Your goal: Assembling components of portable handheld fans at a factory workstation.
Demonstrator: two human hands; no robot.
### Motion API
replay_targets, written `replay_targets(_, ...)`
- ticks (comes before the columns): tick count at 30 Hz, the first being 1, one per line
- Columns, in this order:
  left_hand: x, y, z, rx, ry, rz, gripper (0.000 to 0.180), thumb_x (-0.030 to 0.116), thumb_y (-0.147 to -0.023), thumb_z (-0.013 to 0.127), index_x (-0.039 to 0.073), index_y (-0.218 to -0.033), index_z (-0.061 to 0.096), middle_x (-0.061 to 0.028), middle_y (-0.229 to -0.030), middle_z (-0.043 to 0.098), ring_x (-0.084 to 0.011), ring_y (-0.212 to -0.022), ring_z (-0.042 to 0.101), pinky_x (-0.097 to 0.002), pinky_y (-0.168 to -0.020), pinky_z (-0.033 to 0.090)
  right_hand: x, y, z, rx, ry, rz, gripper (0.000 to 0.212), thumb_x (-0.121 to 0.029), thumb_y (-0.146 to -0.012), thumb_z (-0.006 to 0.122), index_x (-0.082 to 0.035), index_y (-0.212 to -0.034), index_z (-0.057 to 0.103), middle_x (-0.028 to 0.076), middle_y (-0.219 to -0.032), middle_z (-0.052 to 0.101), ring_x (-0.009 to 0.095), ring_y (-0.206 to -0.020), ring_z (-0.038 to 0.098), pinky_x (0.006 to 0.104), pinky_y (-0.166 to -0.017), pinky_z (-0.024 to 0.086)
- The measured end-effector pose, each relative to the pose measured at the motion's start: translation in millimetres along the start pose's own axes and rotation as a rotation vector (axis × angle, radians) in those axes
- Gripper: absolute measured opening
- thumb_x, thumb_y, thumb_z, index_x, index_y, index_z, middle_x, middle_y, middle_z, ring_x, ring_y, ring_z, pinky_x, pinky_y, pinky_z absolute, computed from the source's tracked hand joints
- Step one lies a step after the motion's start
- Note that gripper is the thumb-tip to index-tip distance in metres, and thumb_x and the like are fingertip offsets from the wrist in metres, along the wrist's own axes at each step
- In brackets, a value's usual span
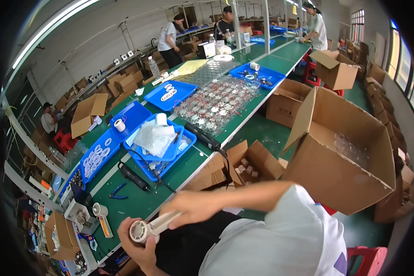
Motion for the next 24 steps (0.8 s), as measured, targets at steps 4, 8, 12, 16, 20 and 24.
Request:
replay_targets(4, -2, -20, 69, -0.08, -0.068, -0.015, 0.063, 0.007, -0.072, 0.082, 0.0, -0.131, 0.061, -0.0162, -0.119, 0.069, -0.0299, -0.098, 0.068, -0.0383, -0.092, 0.054, 52, 79, 25, 0.455, -0.405, -0.06, 0.03, -0.017, -0.098, 0.071, -0.001, -0.124, 0.069, 0.011, -0.103, 0.076, 0.026, -0.086, 0.069, 0.0367, -0.078, 0.054)
replay_targets(8, -10, -5, 115, -0.302, -0.313, -0.08, 0.065, 0.007, -0.07, 0.087, 0.0, -0.13, 0.063, -0.0168, -0.117, 0.07, -0.0307, -0.101, 0.068, -0.0394, -0.093, 0.055, 91, 151, -28, 0.106, -0.25, 0.224, 0.022, -0.016, -0.098, 0.072, -0.002, -0.115, 0.072, 0.007, -0.097, 0.075, 0.022, -0.078, 0.063, 0.0341, -0.074, 0.052)
replay_targets(12, -15, -18, 167, -0.373, -0.32, -0.106, 0.071, 0.009, -0.065, 0.093, 0.0, -0.129, 0.064, -0.0173, -0.118, 0.071, -0.0319, -0.099, 0.07, -0.0389, -0.091, 0.056, 129, 214, -56, 0.006, -0.289, 0.327, 0.021, -0.015, -0.097, 0.073, -0.002, -0.113, 0.072, 0.004, -0.092, 0.073, 0.016, -0.075, 0.061, 0.0316, -0.069, 0.05)
replay_targets(16, -29, -13, 223, -0.536, -0.295, -0.115, 0.068, 0.011, -0.067, 0.093, 0.0, -0.128, 0.064, -0.0166, -0.114, 0.072, -0.0327, -0.098, 0.071, -0.0392, -0.088, 0.057, 184, 260, -41, 0.172, -0.62, 0.309, 0.015, -0.014, -0.094, 0.074, -0.006, -0.106, 0.072, 0.002, -0.081, 0.07, 0.013, -0.066, 0.058, 0.0274, -0.06, 0.046)
replay_targets(20, -26, -27, 244, -0.504, -0.307, -0.093, 0.071, 0.006, -0.066, 0.091, 0.001, -0.13, 0.062, -0.0156, -0.116, 0.071, -0.0306, -0.098, 0.07, -0.038, -0.089, 0.056, 182, 276, -44, 0.18, -0.662, 0.391, 0.013, -0.014, -0.096, 0.071, -0.006, -0.107, 0.072, 0.0, -0.082, 0.069, 0.011, -0.065, 0.057, 0.0257, -0.057, 0.044)
replay_targets(24, -23, -35, 254, -0.502, -0.287, -0.035, 0.071, 0.005, -0.066, 0.09, 0.001, -0.131, 0.062, -0.0153, -0.117, 0.071, -0.0301, -0.098, 0.07, -0.0375, -0.09, 0.055, 182, 266, -48, 0.419, -0.807, 0.402, 0.013, -0.014, -0.098, 0.07, -0.005, -0.108, 0.071, -0.001, -0.081, 0.068, 0.01, -0.066, 0.057, 0.0242, -0.057, 0.043)
Point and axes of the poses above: each hand's wrist, its own y-axis away from the middle knuckle, its own z-axis out of the palm, x = y × z, the point moved 2 cm from there along -y, towards the middle knuckle
